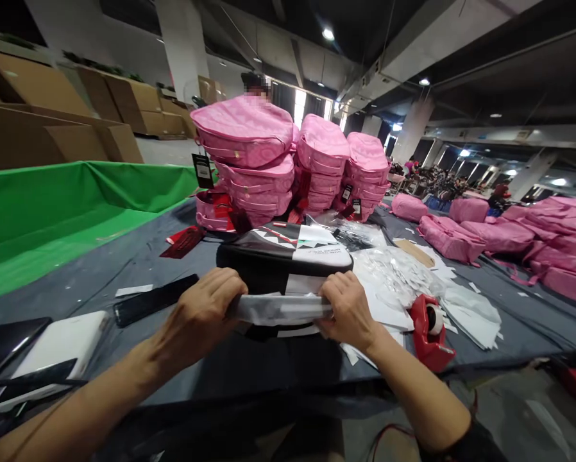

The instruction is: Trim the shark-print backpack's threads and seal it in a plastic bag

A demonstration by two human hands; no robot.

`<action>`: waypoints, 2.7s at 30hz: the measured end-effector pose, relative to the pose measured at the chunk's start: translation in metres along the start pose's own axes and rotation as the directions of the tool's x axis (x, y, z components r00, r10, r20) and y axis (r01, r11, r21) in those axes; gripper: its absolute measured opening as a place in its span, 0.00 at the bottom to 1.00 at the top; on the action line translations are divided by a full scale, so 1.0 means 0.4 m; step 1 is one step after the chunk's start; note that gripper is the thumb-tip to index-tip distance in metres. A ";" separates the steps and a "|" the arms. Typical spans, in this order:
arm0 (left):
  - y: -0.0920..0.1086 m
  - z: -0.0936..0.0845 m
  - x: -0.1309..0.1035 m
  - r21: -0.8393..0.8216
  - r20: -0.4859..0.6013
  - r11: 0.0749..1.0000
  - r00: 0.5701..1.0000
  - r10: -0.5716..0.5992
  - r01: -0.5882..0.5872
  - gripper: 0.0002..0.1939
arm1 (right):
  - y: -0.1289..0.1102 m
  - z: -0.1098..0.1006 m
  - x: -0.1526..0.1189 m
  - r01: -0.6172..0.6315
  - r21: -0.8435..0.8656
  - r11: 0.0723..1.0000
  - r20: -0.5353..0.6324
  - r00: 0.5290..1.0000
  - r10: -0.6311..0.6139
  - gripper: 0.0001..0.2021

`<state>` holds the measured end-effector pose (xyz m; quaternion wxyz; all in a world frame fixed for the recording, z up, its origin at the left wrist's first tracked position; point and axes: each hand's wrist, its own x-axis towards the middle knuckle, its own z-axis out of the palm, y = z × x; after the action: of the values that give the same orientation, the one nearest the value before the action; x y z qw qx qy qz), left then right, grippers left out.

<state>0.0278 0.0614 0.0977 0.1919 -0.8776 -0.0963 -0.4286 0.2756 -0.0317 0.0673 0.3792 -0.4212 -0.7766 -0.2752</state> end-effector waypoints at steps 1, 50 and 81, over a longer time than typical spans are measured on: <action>0.000 0.011 0.002 0.028 -0.062 1.000 0.998 -0.010 0.012 0.11 | -0.011 0.004 -0.008 -0.004 -0.002 1.000 0.011 1.000 0.005 0.10; 0.100 0.216 -0.412 -0.048 -0.175 0.971 0.955 -0.240 0.235 0.19 | -0.086 0.187 -0.218 -0.135 -0.042 0.990 0.288 0.947 0.141 0.09; -0.047 0.152 -0.183 -0.549 0.375 0.767 0.721 0.582 -0.334 0.14 | -0.026 0.184 -0.177 0.178 0.093 0.980 0.457 0.866 -0.201 0.09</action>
<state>0.0199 0.1037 0.0108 0.0556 -0.9745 0.1821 -0.1189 0.2656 -0.0136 -0.0333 0.1637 -0.3874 -0.8885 -0.1834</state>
